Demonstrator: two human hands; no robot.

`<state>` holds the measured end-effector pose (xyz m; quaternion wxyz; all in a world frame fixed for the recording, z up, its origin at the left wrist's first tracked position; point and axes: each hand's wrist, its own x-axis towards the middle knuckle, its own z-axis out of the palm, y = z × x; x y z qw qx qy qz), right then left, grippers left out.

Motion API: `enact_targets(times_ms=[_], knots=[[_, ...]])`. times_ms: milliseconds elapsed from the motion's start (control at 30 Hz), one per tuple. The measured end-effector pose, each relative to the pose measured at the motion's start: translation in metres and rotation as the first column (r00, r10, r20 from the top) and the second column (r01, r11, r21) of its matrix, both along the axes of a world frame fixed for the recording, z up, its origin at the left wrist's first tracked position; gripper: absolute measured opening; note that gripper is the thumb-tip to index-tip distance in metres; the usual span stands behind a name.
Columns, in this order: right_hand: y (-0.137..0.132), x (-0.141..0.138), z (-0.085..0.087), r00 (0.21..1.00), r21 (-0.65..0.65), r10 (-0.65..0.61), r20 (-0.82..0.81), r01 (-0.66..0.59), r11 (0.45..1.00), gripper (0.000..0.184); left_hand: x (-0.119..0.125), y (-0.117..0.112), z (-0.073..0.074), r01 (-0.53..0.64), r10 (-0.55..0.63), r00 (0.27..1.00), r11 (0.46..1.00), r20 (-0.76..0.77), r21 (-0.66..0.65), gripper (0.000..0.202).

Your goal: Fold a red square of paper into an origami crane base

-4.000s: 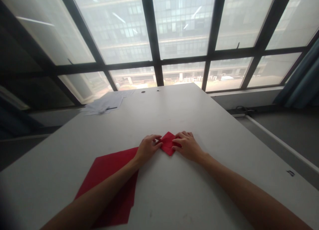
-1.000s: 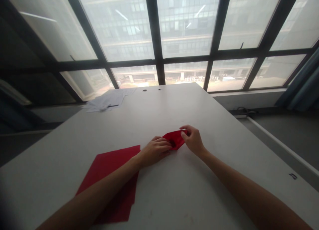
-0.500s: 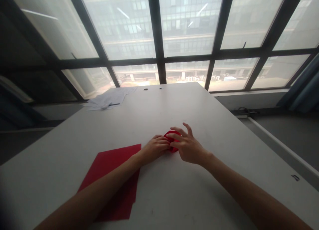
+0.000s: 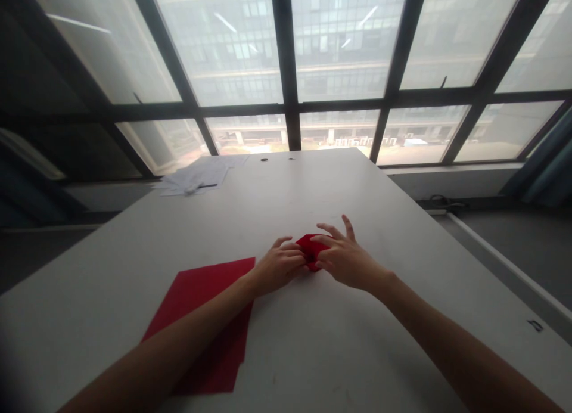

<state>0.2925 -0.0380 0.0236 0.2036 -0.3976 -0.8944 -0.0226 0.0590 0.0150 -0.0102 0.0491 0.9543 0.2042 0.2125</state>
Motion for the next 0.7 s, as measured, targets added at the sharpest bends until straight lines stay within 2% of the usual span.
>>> enact_targets(times_ms=[100,233,333,433,567,700], knots=[[0.007,0.001,-0.01,0.994,0.016,-0.068,-0.083,0.069,0.997,0.011,-0.001,0.002,-0.003,-0.002,0.002,1.0,1.0,0.007,-0.029,0.02],[0.015,0.002,-0.026,0.956,0.052,-0.206,-0.207,0.221,0.974,0.015,0.0,0.002,-0.004,-0.011,0.012,1.0,0.999,0.012,-0.045,0.019],[0.02,0.005,-0.039,0.916,0.028,-0.278,-0.289,0.299,0.954,0.016,0.001,0.001,-0.003,-0.03,0.032,0.999,0.998,0.036,-0.063,0.017],[0.025,0.009,-0.05,0.89,-0.016,-0.299,-0.343,0.313,0.95,0.017,0.002,0.0,-0.002,-0.054,0.06,0.996,0.995,0.069,-0.083,0.014],[0.029,0.009,-0.058,0.861,-0.063,-0.304,-0.408,0.306,0.95,0.019,0.003,0.001,-0.004,-0.051,0.058,0.988,0.997,0.141,-0.049,0.024],[0.03,0.005,-0.06,0.846,-0.141,-0.315,-0.429,0.282,0.949,0.01,0.003,0.003,-0.008,-0.206,0.206,0.955,0.978,0.216,-0.022,0.046]])
